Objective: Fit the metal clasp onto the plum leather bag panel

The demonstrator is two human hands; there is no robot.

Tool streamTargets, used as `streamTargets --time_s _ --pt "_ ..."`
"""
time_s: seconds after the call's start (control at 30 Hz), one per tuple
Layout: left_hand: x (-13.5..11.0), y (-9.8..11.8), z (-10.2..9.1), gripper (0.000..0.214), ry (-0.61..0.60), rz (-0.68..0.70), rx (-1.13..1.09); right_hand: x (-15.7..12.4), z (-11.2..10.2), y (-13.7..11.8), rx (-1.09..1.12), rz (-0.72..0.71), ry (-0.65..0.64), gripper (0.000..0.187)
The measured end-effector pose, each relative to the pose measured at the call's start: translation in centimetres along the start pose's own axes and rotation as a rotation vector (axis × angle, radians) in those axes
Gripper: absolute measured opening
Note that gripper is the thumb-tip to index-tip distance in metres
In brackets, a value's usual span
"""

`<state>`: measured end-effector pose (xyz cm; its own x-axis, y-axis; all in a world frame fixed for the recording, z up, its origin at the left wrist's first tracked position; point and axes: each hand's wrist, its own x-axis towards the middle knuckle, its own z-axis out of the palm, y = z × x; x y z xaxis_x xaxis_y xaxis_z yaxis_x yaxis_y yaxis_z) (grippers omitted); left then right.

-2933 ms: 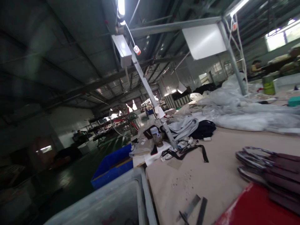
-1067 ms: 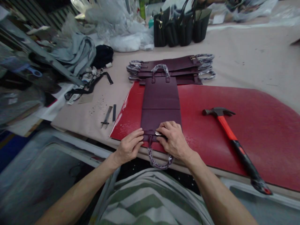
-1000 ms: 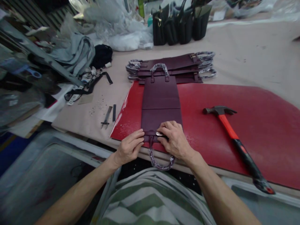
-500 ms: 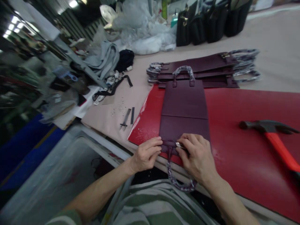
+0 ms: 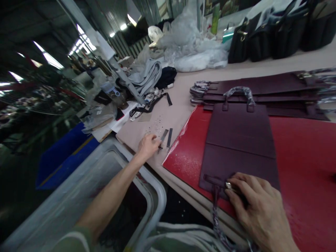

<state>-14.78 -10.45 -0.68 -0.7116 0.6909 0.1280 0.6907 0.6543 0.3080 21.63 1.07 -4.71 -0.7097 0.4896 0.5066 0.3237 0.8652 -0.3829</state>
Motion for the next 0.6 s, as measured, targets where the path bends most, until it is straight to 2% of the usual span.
streamTargets --time_s 0.07,0.13,0.27,0.37,0.43,0.5,0.6 --pt "2.0 -0.4 -0.7 0.034 -0.213 -0.077 0.083 0.0 0.1 0.1 0.002 0.005 0.0 0.021" --pt "3.3 0.1 -1.0 0.032 -0.375 -0.099 0.126 0.1 0.1 0.0 -0.007 0.014 0.004 0.02" --pt "4.2 1.3 -0.6 0.021 -0.511 -0.09 0.15 0.2 -0.4 -1.0 -0.034 0.061 -0.021 0.017" --pt "4.3 0.4 0.0 0.023 -0.538 -0.095 0.086 0.2 -0.8 -1.8 -0.023 0.129 -0.076 0.014" --pt "4.1 -0.8 0.2 0.023 -0.524 -0.153 -0.16 0.1 -0.9 -2.1 -0.011 0.167 -0.102 0.012" --pt "3.3 -1.5 0.1 0.028 -0.493 -0.219 -0.521 0.2 -1.0 -2.2 -0.004 0.19 -0.106 0.012" --pt "0.7 -0.9 -0.3 0.043 -0.406 -0.226 -0.965 0.2 -1.1 -2.4 0.006 0.191 -0.092 0.011"
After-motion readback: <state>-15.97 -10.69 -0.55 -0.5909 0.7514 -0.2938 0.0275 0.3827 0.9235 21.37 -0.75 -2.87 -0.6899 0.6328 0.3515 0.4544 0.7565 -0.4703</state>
